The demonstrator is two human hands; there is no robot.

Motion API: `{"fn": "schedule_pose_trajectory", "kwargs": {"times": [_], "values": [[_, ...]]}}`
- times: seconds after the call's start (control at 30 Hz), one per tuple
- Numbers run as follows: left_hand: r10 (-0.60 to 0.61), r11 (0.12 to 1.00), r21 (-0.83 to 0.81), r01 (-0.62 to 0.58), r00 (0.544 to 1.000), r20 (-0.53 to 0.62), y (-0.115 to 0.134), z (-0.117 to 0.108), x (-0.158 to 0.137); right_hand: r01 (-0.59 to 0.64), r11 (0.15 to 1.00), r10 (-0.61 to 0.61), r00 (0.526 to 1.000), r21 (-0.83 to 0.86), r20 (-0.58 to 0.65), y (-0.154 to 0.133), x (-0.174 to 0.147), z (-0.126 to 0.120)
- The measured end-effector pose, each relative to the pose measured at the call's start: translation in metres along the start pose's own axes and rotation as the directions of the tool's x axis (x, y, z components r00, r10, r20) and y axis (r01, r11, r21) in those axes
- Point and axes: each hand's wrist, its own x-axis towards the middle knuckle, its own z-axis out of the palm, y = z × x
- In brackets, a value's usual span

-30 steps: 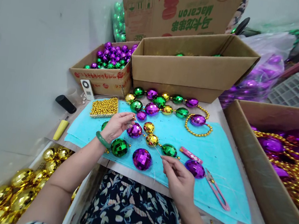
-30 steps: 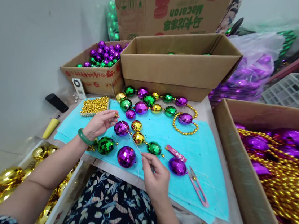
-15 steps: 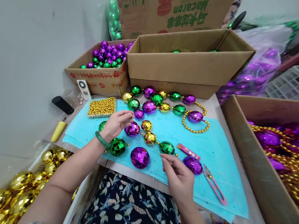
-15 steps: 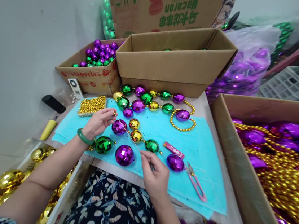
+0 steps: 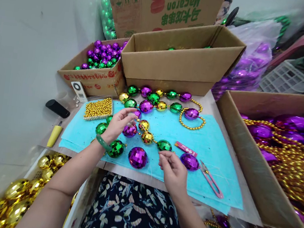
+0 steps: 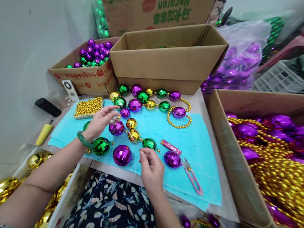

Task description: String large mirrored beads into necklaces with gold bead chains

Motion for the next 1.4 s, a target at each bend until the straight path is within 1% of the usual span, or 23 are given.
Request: {"fn": "schedule_pose_trajectory", "kwargs": {"times": [0.07,0.1,0.13,0.2,0.23,0.27,0.33,0.37,0.4,0.43,0.47,0.5,0.53,0.57,0.6,0.67,0.73,0.77,0.8,0.87,1.0,1.3,1.4], "values": [[0.097,0.975,0.192,-0.111,0.992,0.078,-0.004,0.002,0.01,-0.047,0.997,0.05,0.998,0.067,-0.045,0.0,0.001,0.0],[0.141,0.932,0.311,-0.186,0.977,0.163,-0.008,0.002,0.016,-0.06,0.994,0.066,0.996,0.092,-0.061,0.0,0.001,0.0],[0.157,0.865,0.426,-0.265,0.95,0.271,-0.013,0.003,0.023,-0.067,0.992,0.075,0.995,0.111,-0.069,-0.001,0.002,-0.001],[0.091,0.703,0.593,-0.393,0.876,0.473,-0.027,0.007,0.036,-0.073,0.987,0.083,0.994,0.14,-0.073,-0.001,0.002,-0.003],[0.032,0.631,0.644,-0.432,0.845,0.535,-0.035,0.01,0.042,-0.076,0.986,0.087,0.994,0.152,-0.072,-0.001,0.002,-0.004],[-0.02,0.574,0.681,-0.455,0.823,0.568,-0.042,0.013,0.047,-0.078,0.984,0.091,0.993,0.161,-0.073,-0.001,0.002,-0.005],[-0.081,0.52,0.722,-0.457,0.815,0.574,-0.054,0.019,0.056,-0.083,0.982,0.098,0.992,0.172,-0.08,-0.001,0.002,-0.006],[-0.084,0.529,0.728,-0.437,0.826,0.558,-0.058,0.022,0.059,-0.084,0.981,0.1,0.991,0.174,-0.085,-0.001,0.002,-0.007],[-0.071,0.566,0.72,-0.402,0.846,0.528,-0.06,0.025,0.061,-0.083,0.981,0.099,0.991,0.173,-0.091,-0.001,0.002,-0.008],[-0.046,0.636,0.689,-0.349,0.873,0.485,-0.06,0.026,0.063,-0.074,0.983,0.092,0.991,0.169,-0.098,-0.001,0.001,-0.009],[-0.022,0.742,0.615,-0.266,0.908,0.418,-0.057,0.027,0.064,-0.061,0.985,0.078,0.991,0.161,-0.107,-0.001,0.001,-0.01],[-0.011,0.851,0.498,-0.168,0.941,0.338,-0.054,0.027,0.065,-0.042,0.988,0.059,0.991,0.148,-0.117,-0.002,0.0,-0.012],[-0.019,0.929,0.361,-0.079,0.965,0.26,-0.048,0.026,0.064,-0.02,0.991,0.037,0.991,0.132,-0.127,-0.002,0.0,-0.013],[-0.048,0.977,0.212,0.006,0.98,0.194,-0.042,0.023,0.061,0.0,0.993,0.016,0.991,0.116,-0.134,-0.003,-0.001,-0.014],[-0.092,0.995,0.061,0.084,0.985,0.147,-0.036,0.021,0.058,0.016,0.995,-0.002,0.991,0.101,-0.137,-0.003,-0.001,-0.015],[-0.204,0.953,-0.203,0.223,0.973,0.108,-0.022,0.014,0.049,0.038,0.996,-0.027,0.991,0.082,-0.13,-0.004,-0.002,-0.016],[-0.316,0.845,-0.417,0.334,0.942,0.113,-0.012,0.009,0.038,0.058,0.996,-0.05,0.992,0.071,-0.114,-0.003,-0.002,-0.015],[-0.356,0.79,-0.492,0.367,0.927,0.12,-0.008,0.006,0.033,0.071,0.995,-0.064,0.992,0.065,-0.108,-0.003,-0.002,-0.013],[-0.373,0.76,-0.528,0.38,0.919,0.124,-0.004,0.005,0.028,0.081,0.995,-0.075,0.992,0.058,-0.102,-0.003,-0.002,-0.012],[-0.377,0.741,-0.558,0.374,0.919,0.116,0.0,0.002,0.021,0.09,0.995,-0.086,0.992,0.042,-0.091,-0.002,-0.002,-0.009],[-0.371,0.756,-0.552,0.352,0.925,0.082,0.002,0.0,0.014,0.089,0.996,-0.087,0.994,0.027,-0.07,-0.003,-0.003,-0.006],[-0.342,0.74,-0.594,0.315,0.937,0.071,-0.001,-0.003,0.011,0.107,0.994,-0.108,0.991,-0.006,-0.078,-0.005,-0.007,-0.005],[-0.343,0.754,-0.578,0.312,0.938,0.058,-0.002,-0.003,0.009,0.105,0.994,-0.106,0.992,-0.013,-0.068,-0.006,-0.007,-0.005]]}}
